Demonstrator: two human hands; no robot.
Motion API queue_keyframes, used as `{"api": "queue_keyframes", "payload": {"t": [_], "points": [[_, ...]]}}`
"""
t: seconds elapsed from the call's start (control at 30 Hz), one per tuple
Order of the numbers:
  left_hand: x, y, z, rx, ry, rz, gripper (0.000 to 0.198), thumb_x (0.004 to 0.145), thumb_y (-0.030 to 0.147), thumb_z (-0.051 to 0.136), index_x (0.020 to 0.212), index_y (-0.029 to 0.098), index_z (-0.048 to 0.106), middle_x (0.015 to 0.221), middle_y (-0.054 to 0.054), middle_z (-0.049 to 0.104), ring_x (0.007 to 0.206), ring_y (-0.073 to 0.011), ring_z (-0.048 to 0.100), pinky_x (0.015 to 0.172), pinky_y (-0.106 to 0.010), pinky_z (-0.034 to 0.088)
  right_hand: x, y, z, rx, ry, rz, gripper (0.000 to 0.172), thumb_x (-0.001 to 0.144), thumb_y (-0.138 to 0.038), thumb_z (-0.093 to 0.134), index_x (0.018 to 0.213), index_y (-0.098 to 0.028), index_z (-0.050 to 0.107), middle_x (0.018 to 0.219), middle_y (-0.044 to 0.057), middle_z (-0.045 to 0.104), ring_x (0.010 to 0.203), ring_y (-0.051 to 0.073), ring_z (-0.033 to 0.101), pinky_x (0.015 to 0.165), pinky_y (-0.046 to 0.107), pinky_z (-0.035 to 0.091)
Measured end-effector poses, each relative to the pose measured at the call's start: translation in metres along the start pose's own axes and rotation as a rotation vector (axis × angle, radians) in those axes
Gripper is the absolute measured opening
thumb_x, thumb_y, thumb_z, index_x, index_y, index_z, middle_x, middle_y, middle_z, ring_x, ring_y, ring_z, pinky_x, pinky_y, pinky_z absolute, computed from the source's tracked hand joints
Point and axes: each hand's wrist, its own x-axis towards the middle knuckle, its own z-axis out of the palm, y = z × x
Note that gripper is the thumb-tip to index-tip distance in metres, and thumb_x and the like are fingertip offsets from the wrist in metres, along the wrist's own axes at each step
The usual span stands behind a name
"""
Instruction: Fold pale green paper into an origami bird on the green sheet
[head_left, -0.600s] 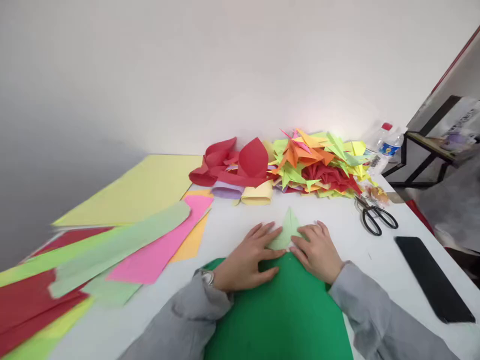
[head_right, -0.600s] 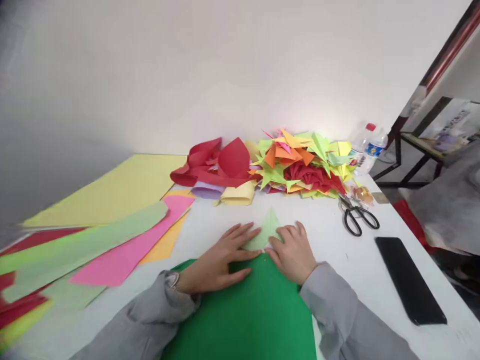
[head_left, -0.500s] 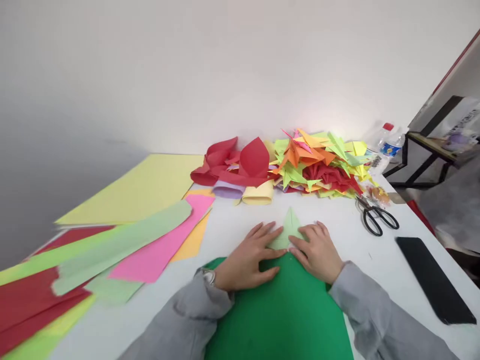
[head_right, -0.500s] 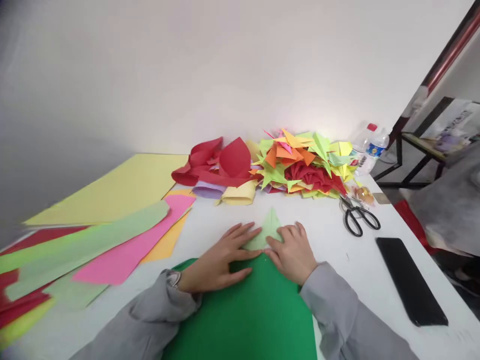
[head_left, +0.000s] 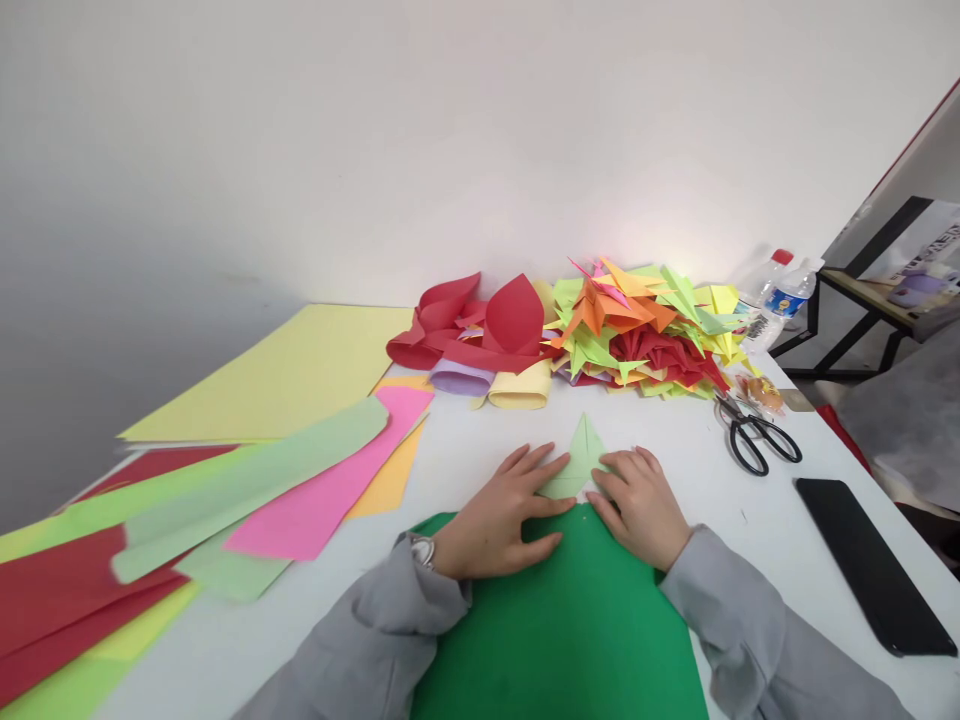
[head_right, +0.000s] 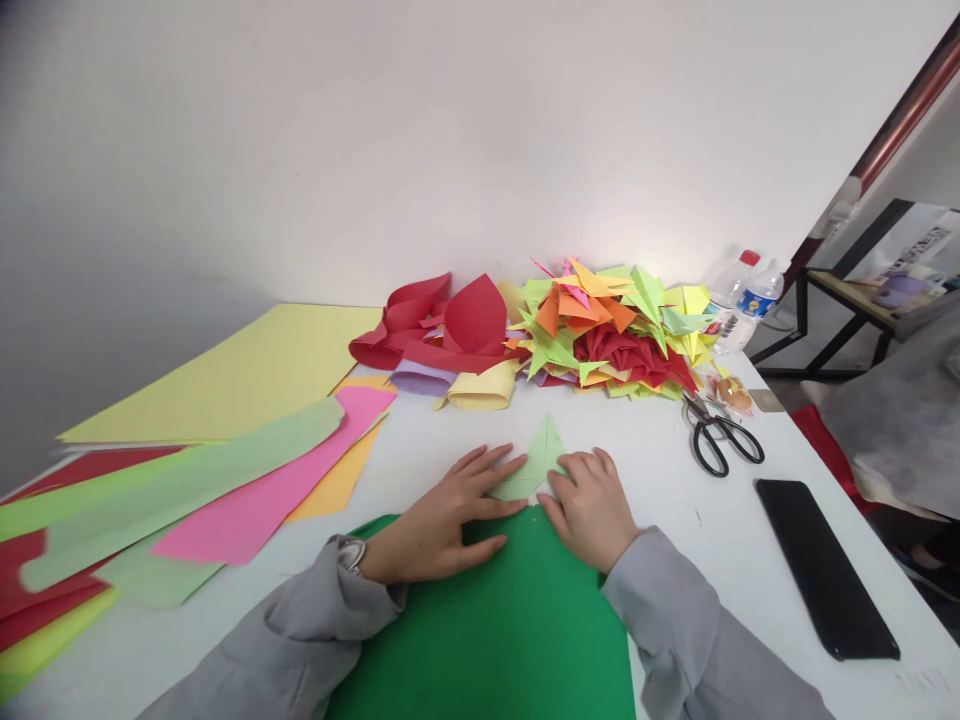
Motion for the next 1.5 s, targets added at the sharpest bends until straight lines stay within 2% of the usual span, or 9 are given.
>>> {"api": "queue_keyframes", "payload": {"t": [0.13,0.27,0.53,0.77,1.0,1.33,1.5], "points": [[0.0001,0.0004,-0.0007,0.000,-0.016,-0.001,0.039,0.079,0.031,0.065,0.118,0.030,0.066,0.150,-0.011,0.040,0.139,-0.0390,0.029,0.107,-0.065,0.027,0.0009,-0.0013,-0.0024,-0.027,-0.017,0.025,0.015,0.092,-0.029,0.056,0.098,-0.020,0.066,0.107,0.012,0.063,0.102,0.025,0.057,0.100,0.049,0.035],[0.0001,0.0003,-0.0010,0.005,-0.019,0.003,0.039,0.079,0.030,0.065,0.118,0.030,0.066,0.150,-0.010,0.039,0.139,-0.0388,0.029,0.108,-0.064,0.027,0.0023,-0.0021,-0.0047,0.014,-0.030,0.030,0.014,0.093,-0.028,0.055,0.098,-0.021,0.065,0.097,0.007,0.067,0.098,0.023,0.060,0.103,0.051,0.031],[0.0016,0.0008,-0.0023,0.008,-0.055,-0.019,0.041,0.078,0.031,0.065,0.119,0.031,0.066,0.151,-0.010,0.037,0.140,-0.0390,0.028,0.109,-0.064,0.026,0.0031,0.0009,-0.0044,0.039,-0.016,0.013,0.017,0.091,-0.026,0.057,0.101,-0.017,0.067,0.099,0.008,0.069,0.095,0.022,0.061,0.093,0.040,0.041],[0.0015,0.0003,-0.0013,0.007,-0.054,-0.018,0.042,0.079,0.032,0.064,0.121,0.032,0.064,0.152,-0.009,0.036,0.140,-0.0377,0.027,0.110,-0.062,0.025,0.0074,-0.0009,-0.0095,-0.006,-0.065,0.023,0.016,0.093,-0.027,0.054,0.093,-0.019,0.068,0.092,0.007,0.069,0.093,0.021,0.060,0.089,0.040,0.037],[-0.0001,0.0027,0.0000,0.019,0.012,-0.002,0.041,0.078,0.028,0.065,0.119,0.031,0.066,0.152,-0.008,0.037,0.140,-0.0384,0.027,0.110,-0.064,0.021,0.0044,0.0033,-0.0044,0.027,-0.033,0.046,0.015,0.092,-0.020,0.053,0.099,-0.019,0.066,0.095,0.006,0.067,0.094,0.020,0.059,0.085,0.037,0.039],[-0.0010,0.0031,0.0002,0.059,0.039,0.030,0.041,0.078,0.028,0.064,0.119,0.030,0.065,0.150,-0.012,0.039,0.138,-0.0391,0.032,0.108,-0.066,0.024,0.0040,0.0016,-0.0033,0.025,-0.028,0.015,0.012,0.089,-0.023,0.057,0.096,-0.016,0.066,0.094,0.009,0.066,0.094,0.023,0.059,0.085,0.039,0.045],[0.0011,0.0097,-0.0029,0.098,0.104,0.059,0.033,0.081,0.034,0.061,0.112,0.026,0.068,0.145,-0.014,0.045,0.137,-0.0380,0.033,0.109,-0.066,0.021,0.0011,0.0046,-0.0012,0.021,0.028,-0.025,0.019,0.088,-0.026,0.059,0.103,-0.015,0.064,0.098,0.011,0.067,0.095,0.025,0.060,0.086,0.041,0.046]]}}
